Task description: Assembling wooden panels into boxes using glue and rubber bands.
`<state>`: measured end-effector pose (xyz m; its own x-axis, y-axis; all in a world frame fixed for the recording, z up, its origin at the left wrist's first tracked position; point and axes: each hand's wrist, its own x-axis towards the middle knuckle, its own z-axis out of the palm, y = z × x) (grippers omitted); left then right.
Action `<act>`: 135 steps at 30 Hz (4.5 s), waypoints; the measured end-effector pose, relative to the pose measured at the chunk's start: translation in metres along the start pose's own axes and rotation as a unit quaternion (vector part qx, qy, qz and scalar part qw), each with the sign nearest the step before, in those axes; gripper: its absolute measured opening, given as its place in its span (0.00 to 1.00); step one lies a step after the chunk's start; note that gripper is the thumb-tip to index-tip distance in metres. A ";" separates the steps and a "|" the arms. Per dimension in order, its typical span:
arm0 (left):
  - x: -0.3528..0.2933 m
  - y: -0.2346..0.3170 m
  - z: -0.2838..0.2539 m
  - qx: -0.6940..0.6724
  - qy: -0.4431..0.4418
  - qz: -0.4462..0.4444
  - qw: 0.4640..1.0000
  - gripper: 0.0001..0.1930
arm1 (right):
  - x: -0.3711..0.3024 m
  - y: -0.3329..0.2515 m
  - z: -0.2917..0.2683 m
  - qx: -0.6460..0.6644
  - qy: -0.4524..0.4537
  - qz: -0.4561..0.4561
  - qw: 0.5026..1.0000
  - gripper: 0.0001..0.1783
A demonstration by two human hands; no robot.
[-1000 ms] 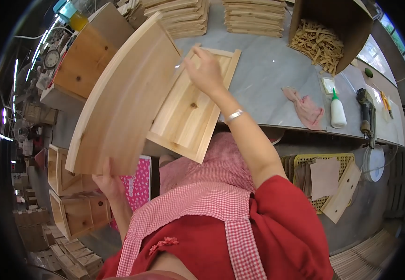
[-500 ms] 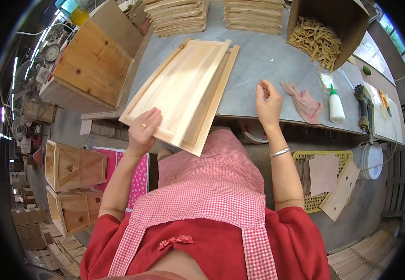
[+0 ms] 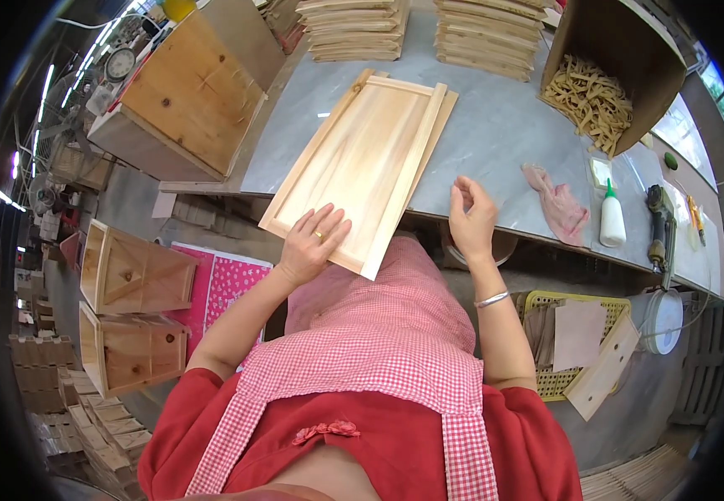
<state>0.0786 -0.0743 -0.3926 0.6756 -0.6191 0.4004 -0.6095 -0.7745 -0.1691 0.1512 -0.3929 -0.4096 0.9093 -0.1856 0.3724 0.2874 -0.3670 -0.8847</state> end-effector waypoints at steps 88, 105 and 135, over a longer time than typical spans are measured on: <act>0.241 -0.221 -0.072 -0.024 0.240 -0.223 0.945 0.25 | 0.194 0.020 0.123 -0.306 -0.042 -0.132 0.942 0.22; 0.550 -0.294 -0.078 0.185 0.022 -0.171 0.967 0.21 | 0.200 0.022 0.122 -0.258 -0.041 -0.115 0.958 0.23; 0.293 -0.227 -0.103 -0.819 0.349 -0.321 0.323 0.28 | 0.192 0.029 0.120 -0.292 -0.021 -0.132 0.947 0.18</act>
<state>0.3724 -0.0662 -0.1440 0.9714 0.2236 0.0803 -0.2238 0.7478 0.6251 0.3699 -0.3298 -0.3974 0.8438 0.0146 0.5365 0.3017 -0.8396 -0.4518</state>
